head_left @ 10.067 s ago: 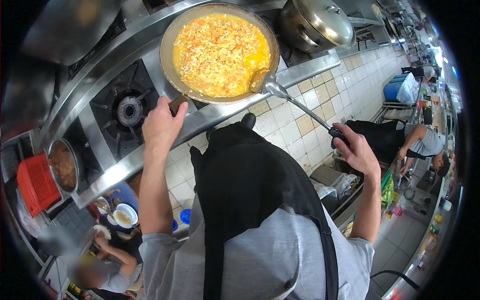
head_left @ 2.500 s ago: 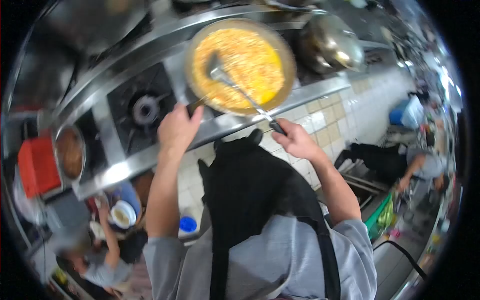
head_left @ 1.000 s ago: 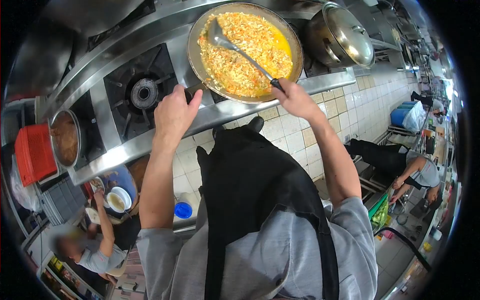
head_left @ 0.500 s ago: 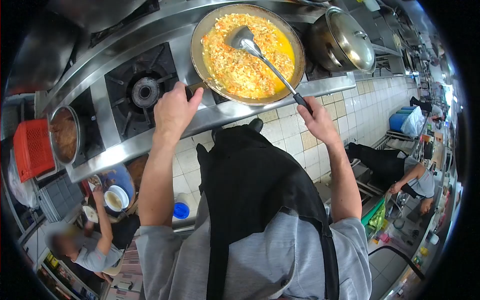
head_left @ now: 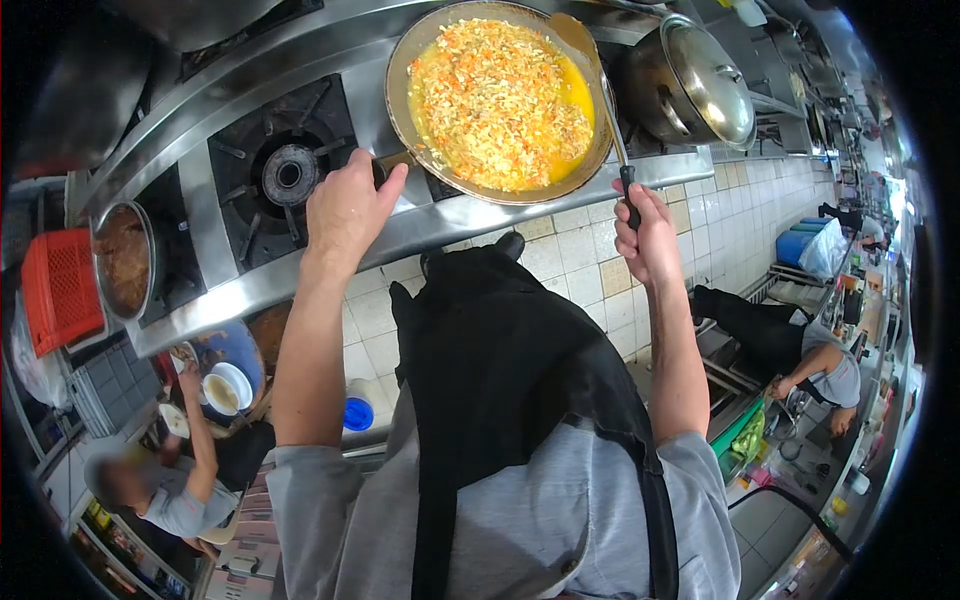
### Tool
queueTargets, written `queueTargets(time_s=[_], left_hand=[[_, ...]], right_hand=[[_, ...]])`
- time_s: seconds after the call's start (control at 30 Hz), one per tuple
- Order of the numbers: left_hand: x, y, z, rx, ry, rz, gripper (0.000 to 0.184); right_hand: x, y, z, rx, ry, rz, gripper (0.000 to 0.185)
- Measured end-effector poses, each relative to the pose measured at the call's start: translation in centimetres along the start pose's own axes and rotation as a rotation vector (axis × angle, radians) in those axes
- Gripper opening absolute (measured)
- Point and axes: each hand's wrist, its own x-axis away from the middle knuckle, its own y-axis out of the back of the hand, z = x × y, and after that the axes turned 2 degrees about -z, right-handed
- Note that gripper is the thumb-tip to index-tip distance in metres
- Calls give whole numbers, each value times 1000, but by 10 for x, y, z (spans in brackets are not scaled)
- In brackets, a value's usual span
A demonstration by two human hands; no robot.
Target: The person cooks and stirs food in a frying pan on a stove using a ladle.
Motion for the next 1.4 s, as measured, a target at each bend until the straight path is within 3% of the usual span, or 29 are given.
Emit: queueTargets(time_s=[0.1, 0.33, 0.47, 0.57, 0.8, 1.4], left_hand=[[-1, -2, 3, -5, -24, -13, 49], [-2, 6, -2, 0, 47, 63, 54], [0, 7, -3, -23, 1, 20, 49], [0, 4, -1, -35, 11, 15, 49], [-2, 2, 0, -10, 55, 36, 54], [-3, 1, 2, -38, 30, 35, 58]], right_hand=[[-23, -6, -7, -169, -84, 58, 29], [-36, -67, 5, 241, -3, 184, 30], [-31, -65, 14, 738, 201, 282, 32], [-22, -41, 18, 1189, 582, 349, 30], [40, 7, 33, 1309, 797, 369, 34], [84, 31, 39, 1407, 785, 259, 38]])
